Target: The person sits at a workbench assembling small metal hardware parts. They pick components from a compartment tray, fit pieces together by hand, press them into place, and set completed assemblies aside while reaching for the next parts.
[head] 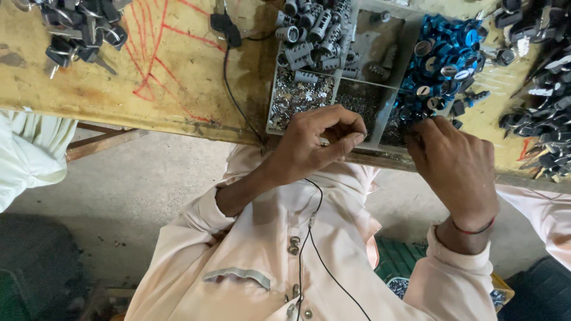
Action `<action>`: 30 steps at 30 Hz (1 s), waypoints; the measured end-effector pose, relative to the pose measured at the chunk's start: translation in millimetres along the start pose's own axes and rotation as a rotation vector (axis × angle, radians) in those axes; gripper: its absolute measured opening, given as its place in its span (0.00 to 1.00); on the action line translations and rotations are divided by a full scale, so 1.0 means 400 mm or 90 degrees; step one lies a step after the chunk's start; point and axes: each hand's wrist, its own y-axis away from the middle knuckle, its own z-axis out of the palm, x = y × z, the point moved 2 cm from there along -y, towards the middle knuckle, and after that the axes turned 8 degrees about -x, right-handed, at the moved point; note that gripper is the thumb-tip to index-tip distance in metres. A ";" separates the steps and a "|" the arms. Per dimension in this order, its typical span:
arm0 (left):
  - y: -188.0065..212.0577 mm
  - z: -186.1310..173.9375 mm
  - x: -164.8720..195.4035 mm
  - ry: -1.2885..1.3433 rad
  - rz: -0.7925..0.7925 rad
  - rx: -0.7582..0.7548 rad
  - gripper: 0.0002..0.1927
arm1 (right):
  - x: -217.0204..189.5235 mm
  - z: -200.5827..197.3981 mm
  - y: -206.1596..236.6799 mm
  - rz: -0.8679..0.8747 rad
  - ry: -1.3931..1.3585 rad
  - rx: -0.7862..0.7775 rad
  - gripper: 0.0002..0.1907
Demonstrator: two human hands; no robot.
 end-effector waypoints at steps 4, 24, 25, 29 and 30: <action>-0.002 -0.002 0.002 0.012 0.007 -0.002 0.07 | 0.008 0.002 0.004 -0.024 -0.057 0.047 0.06; 0.020 0.073 -0.014 0.424 -0.089 -0.027 0.14 | -0.172 0.088 0.032 -0.097 -0.456 0.344 0.05; 0.021 0.069 -0.019 0.460 -0.093 -0.046 0.14 | -0.167 0.092 0.036 -0.100 -0.459 0.326 0.04; 0.029 0.056 -0.023 0.419 -0.084 -0.054 0.12 | -0.150 0.095 0.042 -0.103 -0.523 0.286 0.03; 0.032 0.056 -0.018 0.401 -0.073 -0.047 0.12 | -0.152 0.097 0.041 -0.106 -0.558 0.284 0.03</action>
